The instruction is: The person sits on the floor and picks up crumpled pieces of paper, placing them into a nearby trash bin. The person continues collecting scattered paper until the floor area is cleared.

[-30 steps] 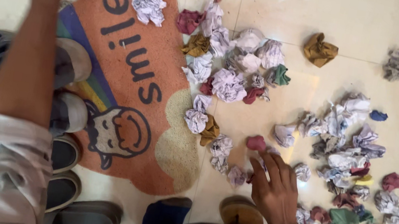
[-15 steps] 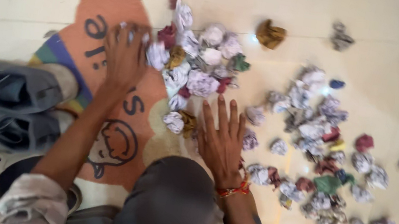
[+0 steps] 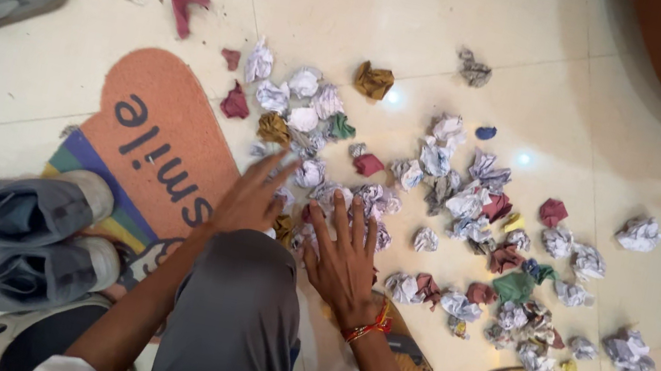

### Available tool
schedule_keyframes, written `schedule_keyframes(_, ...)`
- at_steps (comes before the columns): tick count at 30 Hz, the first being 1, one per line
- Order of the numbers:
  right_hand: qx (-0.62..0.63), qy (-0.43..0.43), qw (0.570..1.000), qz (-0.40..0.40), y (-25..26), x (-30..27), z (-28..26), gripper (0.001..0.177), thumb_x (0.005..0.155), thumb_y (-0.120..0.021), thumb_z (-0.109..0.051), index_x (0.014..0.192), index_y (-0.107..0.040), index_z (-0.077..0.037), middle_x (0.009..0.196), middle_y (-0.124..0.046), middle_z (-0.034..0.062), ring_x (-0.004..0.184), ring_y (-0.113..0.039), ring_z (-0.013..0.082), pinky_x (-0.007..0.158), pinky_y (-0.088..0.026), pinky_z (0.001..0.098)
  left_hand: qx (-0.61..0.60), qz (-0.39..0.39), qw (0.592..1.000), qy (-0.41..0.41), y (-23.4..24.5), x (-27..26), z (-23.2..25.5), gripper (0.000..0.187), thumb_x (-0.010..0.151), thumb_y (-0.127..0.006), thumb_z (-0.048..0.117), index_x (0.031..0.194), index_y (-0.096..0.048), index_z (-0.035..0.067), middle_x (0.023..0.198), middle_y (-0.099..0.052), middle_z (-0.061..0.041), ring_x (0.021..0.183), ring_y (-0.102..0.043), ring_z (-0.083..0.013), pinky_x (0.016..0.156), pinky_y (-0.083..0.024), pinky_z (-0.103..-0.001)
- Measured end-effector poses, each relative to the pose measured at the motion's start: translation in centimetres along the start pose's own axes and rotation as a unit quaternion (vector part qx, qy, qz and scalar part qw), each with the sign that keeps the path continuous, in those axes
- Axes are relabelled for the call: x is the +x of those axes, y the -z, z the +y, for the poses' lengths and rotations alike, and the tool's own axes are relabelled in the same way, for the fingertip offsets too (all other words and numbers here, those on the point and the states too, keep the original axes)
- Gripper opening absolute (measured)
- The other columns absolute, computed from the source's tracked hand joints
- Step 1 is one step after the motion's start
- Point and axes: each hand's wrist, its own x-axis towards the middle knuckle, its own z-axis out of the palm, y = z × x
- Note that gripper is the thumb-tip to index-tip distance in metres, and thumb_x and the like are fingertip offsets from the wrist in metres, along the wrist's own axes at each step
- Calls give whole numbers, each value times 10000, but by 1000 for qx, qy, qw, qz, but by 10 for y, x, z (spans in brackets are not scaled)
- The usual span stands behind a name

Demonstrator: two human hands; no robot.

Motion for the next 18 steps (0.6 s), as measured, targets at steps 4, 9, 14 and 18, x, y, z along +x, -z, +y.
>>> schedule_keyframes(4,-2,3,1000,-7,-12,-6,0,641,911,-652,-318,1511,-475,-172,1604,-334,208,1469,-292,472,1154,-240,667,-20,-25,999,3,-9,-16,9,661,940,-593,77,1564,-384,130,1642,-340,-123,1518,-297,-354,1240,-246,-508)
schedule_keyframes(9,-15,12,999,-37,-13,-16,8,655,855,-674,-274,1469,-482,-152,1602,-320,197,1467,-289,455,1160,-232,665,-178,-37,983,-34,-15,-23,25,624,986,-591,119,1572,-378,123,1629,-387,-121,1524,-337,-315,1255,-278,-458)
schedule_keyframes(14,-16,39,997,-70,25,-23,35,704,813,-702,-189,1479,-480,-136,1617,-338,144,1483,-304,395,1166,-278,617,-124,-77,977,-155,19,7,22,534,1065,-535,212,1581,-414,146,1610,-441,-128,1500,-384,-307,1239,-337,-469)
schedule_keyframes(18,-98,119,987,-44,82,-29,57,693,824,-672,-149,1488,-475,-126,1606,-352,149,1487,-322,380,1170,-304,615,22,-116,986,-121,94,70,26,475,1025,-566,270,1495,-519,218,1528,-530,-58,1396,-481,-323,1113,-416,-489)
